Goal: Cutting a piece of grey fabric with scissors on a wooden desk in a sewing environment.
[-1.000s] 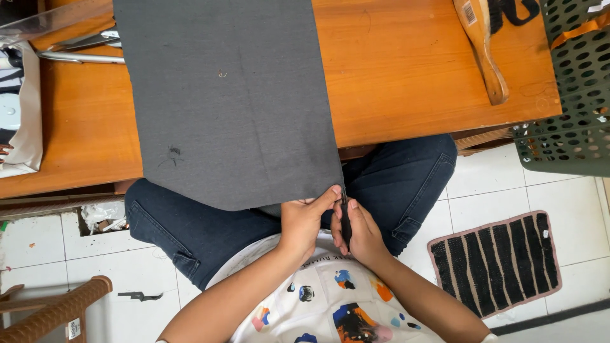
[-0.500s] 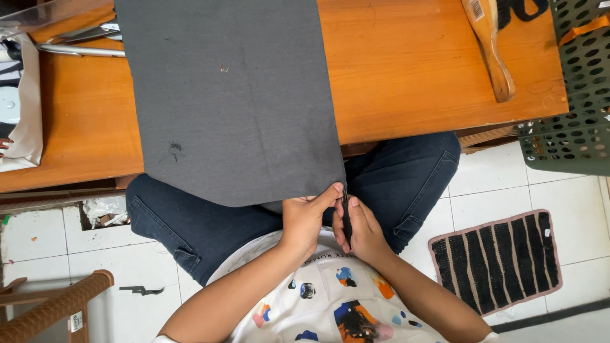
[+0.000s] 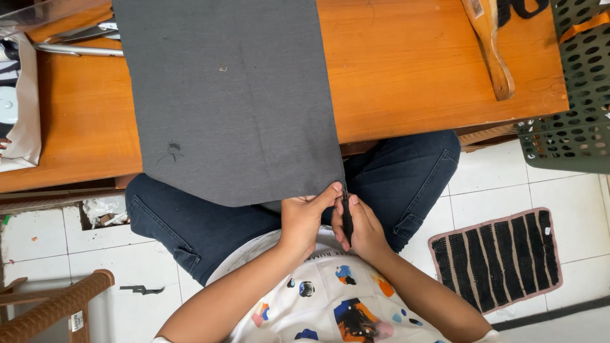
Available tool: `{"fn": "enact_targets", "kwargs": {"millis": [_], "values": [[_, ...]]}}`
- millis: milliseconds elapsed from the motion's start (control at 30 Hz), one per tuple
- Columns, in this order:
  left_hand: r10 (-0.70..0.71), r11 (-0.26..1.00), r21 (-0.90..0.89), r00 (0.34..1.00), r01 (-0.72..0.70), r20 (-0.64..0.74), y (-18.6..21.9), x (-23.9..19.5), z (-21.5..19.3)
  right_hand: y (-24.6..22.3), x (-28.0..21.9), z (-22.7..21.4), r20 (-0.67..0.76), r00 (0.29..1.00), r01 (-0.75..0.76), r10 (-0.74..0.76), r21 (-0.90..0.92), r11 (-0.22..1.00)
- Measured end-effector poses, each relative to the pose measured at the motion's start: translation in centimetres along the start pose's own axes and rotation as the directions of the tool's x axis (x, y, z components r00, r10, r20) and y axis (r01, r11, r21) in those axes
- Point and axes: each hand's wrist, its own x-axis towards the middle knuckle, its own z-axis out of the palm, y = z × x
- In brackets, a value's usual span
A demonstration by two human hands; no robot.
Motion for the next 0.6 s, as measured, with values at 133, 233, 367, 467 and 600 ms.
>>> {"fn": "enact_targets", "kwargs": {"millis": [133,233,367,467,600], "values": [[0.033,0.997,0.064,0.999,-0.033,-0.001,0.1,-0.1,-0.1,-0.2,0.2,0.0,0.005,1.000,-0.006,0.006,-0.020,1.000],[0.044,0.993,0.113,0.999,-0.043,-0.008,0.1,-0.3,-0.1,-0.4,0.2,0.2,0.009,1.000,-0.012,0.013,-0.045,0.999],[0.031,0.993,0.112,0.999,-0.030,-0.012,1.2,-1.4,0.2,-0.3,0.3,0.2,0.006,1.000,-0.016,0.017,-0.051,0.999],[0.021,0.995,0.096,1.000,-0.020,-0.016,1.9,-2.0,0.4,-0.2,0.4,0.1,0.014,1.000,-0.011,0.012,-0.063,0.998],[0.018,0.997,0.080,1.000,-0.017,-0.004,1.9,-2.0,0.4,-0.2,0.2,0.2,0.016,1.000,-0.006,0.007,-0.074,0.997]]}}
